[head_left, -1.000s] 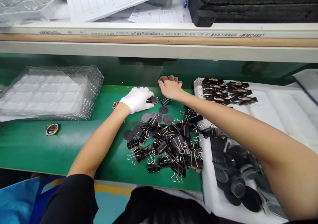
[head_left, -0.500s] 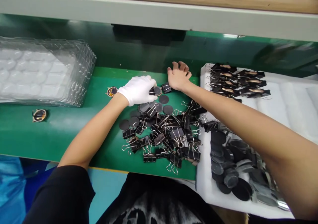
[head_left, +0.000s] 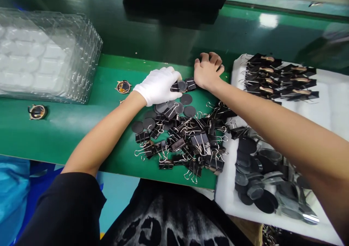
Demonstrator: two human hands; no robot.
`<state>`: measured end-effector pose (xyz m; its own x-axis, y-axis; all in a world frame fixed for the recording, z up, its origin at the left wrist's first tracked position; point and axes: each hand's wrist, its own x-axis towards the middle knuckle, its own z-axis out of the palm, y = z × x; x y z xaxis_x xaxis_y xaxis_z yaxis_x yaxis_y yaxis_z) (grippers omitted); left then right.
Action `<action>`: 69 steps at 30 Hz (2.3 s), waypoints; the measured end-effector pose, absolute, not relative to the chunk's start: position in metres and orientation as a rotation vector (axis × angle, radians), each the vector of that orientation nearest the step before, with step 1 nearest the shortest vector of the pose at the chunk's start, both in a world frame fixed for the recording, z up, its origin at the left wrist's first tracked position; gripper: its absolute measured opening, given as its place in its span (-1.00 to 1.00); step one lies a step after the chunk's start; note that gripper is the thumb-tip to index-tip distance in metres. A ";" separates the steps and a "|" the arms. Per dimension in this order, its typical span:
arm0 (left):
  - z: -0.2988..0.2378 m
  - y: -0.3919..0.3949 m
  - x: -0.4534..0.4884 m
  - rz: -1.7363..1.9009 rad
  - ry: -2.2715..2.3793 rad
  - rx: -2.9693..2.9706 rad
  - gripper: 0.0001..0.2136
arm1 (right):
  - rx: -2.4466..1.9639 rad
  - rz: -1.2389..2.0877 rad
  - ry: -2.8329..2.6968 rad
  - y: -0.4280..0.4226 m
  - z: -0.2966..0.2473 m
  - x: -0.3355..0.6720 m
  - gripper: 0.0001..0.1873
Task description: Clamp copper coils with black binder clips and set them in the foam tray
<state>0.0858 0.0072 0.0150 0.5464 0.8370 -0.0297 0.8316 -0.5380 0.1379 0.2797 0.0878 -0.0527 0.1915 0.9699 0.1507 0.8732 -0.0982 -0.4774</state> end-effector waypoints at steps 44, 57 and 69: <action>0.091 -0.111 0.165 0.182 1.030 2.433 -0.63 | -1.212 0.944 -1.880 -0.163 0.058 0.403 -0.71; 0.109 -0.076 0.143 0.510 1.370 2.623 -0.39 | -1.402 0.289 -1.634 -0.107 0.035 0.549 -0.71; 0.066 -0.082 0.040 0.768 1.864 2.139 -0.44 | -1.652 0.152 -1.699 -0.076 -0.031 0.590 -0.77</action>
